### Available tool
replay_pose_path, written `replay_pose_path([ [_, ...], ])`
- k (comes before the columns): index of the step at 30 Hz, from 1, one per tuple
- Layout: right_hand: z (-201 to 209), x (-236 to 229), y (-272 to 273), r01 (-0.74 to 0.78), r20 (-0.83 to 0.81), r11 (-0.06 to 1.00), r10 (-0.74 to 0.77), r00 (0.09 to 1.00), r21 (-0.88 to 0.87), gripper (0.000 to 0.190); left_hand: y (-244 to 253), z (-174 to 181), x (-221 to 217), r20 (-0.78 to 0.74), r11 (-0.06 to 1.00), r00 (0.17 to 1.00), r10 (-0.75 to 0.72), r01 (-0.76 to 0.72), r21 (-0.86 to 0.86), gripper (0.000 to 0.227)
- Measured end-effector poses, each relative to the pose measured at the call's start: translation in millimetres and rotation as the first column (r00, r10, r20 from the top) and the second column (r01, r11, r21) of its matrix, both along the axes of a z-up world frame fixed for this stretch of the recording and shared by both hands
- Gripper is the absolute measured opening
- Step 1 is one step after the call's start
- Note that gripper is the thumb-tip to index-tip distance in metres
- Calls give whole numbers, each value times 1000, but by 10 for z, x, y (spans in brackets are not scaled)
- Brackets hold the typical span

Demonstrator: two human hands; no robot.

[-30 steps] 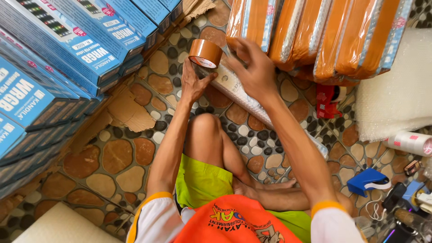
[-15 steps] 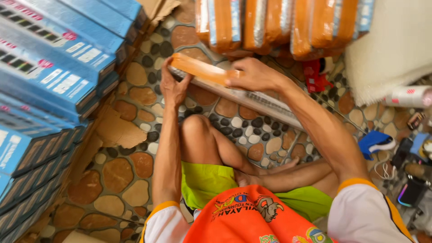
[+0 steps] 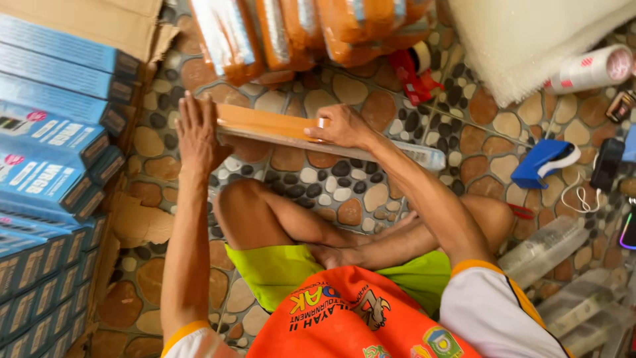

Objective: The person sits on the floor and wraps long rectangular boxes with bubble wrap. They secure the bubble wrap using brown packing tape and a red tape dispenser. The person handles the boxes one at a time, wrapping and taping them before setting them aside.

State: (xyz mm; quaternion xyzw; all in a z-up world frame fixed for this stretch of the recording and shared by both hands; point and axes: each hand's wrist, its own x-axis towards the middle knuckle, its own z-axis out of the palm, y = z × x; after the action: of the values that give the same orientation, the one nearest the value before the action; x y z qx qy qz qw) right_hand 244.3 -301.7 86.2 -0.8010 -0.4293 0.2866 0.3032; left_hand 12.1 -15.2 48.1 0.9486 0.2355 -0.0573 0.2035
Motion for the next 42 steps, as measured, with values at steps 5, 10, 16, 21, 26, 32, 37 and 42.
replay_pose_path([
  [5, 298, 256, -408, -77, -204, 996, 67, 977, -38, 41, 55, -144, 52, 220, 983, 969, -115, 79, 166, 123],
  [10, 806, 825, -2279, -40, -57, 994, 34, 998, -100, 47, -199, 219, 194, 174, 990, 979, -103, 84, 114, 119],
  [16, 276, 888, -3518, 215, 50, 745, -237, 970, -632, 58, -240, 345, 190, -159, 973, 984, -82, 114, 202, 117],
  [21, -783, 746, -3647, 268, 101, 794, -255, 962, -545, 61, -610, 254, 418, -443, 943, 894, 69, 86, 320, 141],
  [26, -733, 803, -3634, 355, -43, 787, -433, 900, -504, 52, -2876, 79, 1285, -75, 732, 748, -660, 662, 161, 128],
  [32, -784, 758, -3759, 404, -131, 812, -495, 859, -421, 52, -4377, -824, 2280, 22, 520, 536, -844, 807, 279, 112],
  [37, -873, 647, -3952, 499, -456, 828, -559, 693, -256, 67, -4195, 332, 2569, -47, 543, 541, -840, 835, -90, 89],
  [42, 8, 488, -3998, 393, -459, 858, -511, 727, -332, 59, -4290, 1163, 2579, 0, 497, 510, -860, 838, -223, 50],
])
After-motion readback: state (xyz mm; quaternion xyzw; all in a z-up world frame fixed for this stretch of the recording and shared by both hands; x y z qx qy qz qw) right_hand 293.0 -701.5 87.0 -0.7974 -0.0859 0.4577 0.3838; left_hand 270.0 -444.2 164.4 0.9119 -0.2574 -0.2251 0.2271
